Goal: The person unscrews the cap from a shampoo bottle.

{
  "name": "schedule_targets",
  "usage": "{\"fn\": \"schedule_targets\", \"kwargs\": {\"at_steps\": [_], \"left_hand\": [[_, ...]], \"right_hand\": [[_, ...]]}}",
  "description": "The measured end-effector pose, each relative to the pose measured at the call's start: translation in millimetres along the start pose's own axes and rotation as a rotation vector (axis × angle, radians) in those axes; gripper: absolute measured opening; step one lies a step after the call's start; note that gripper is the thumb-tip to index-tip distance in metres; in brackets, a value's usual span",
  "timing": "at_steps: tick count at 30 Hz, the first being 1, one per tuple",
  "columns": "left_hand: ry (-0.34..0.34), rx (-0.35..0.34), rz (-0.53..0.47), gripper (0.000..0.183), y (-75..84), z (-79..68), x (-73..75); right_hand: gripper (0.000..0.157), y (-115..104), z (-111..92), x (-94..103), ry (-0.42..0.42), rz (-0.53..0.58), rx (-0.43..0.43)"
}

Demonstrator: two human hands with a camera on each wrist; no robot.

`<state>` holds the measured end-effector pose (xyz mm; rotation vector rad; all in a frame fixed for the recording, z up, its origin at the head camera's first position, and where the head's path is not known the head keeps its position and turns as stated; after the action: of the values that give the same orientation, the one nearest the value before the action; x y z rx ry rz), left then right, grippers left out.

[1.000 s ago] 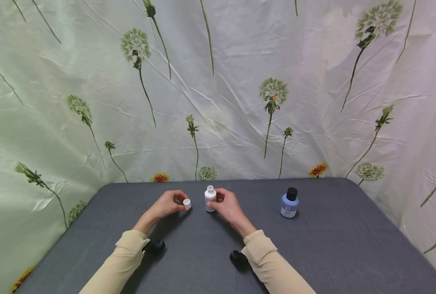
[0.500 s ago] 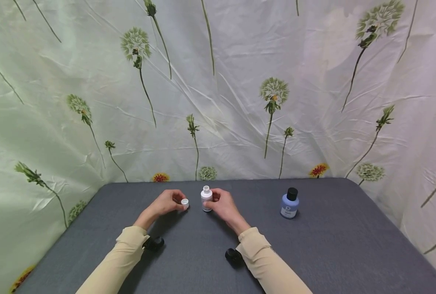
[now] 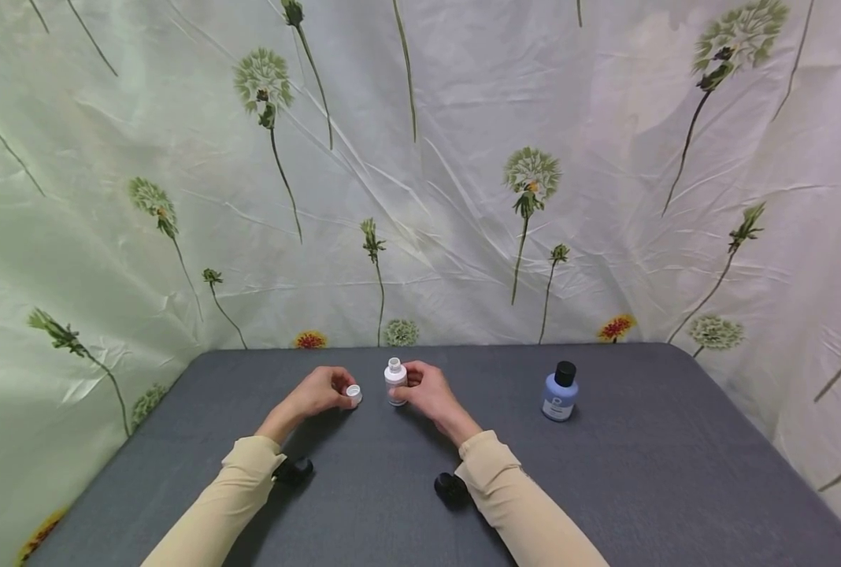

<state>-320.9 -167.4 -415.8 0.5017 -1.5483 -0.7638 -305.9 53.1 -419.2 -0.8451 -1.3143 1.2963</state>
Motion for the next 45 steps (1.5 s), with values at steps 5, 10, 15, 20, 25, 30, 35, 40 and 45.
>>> {"fn": "schedule_targets", "kwargs": {"at_steps": [5,10,15,20,25,30,35,40,45], "left_hand": [[-0.013,0.003,0.003,0.021,-2.5,0.9,0.2],[-0.042,-0.073,-0.027,0.02,-5.7,0.1,2.1],[-0.041,-0.088,-0.031,0.021,-5.7,-0.3,2.4],[-0.031,-0.01,-0.027,0.023,-2.6,-0.6,-0.4],[-0.028,-0.006,-0.015,0.025,-4.3,0.5,-1.0],[-0.043,-0.033,-0.043,0.027,-8.2,2.3,1.3],[-0.058,-0.049,-0.112,0.029,-12.3,0.2,5.6],[-0.036,-0.012,-0.174,0.031,-15.8,-5.3,10.4],[-0.011,-0.001,-0.179,0.031,-15.4,-12.3,14.7]], "right_hand": [[0.044,2.8,2.1,0.9,-0.013,0.009,0.008],[0.045,1.9,1.1,1.4,-0.012,0.025,0.003],[0.047,0.2,0.1,1.2,-0.015,0.03,-0.002],[0.046,2.9,1.2,1.4,-0.016,0.017,-0.008],[0.043,-7.4,-5.1,1.3,-0.016,0.007,-0.009],[0.042,-21.4,-11.7,1.2,-0.029,0.021,-0.012],[0.047,2.0,-0.8,1.9,0.005,0.049,-0.012],[0.048,2.8,-4.9,6.0,0.009,0.063,-0.012],[0.047,1.3,-9.7,11.9,0.011,0.054,-0.033]]}}
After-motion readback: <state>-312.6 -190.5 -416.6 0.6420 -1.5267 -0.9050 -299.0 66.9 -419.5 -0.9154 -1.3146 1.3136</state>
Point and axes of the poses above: each hand's wrist, its own z-axis towards the middle knuckle, its own x-axis out of the back of the hand, y = z × x, the point moved 1 cm from there along z, towards the middle knuckle, and after that the axes turned 4 degrees about x, right-handed, at the moved point
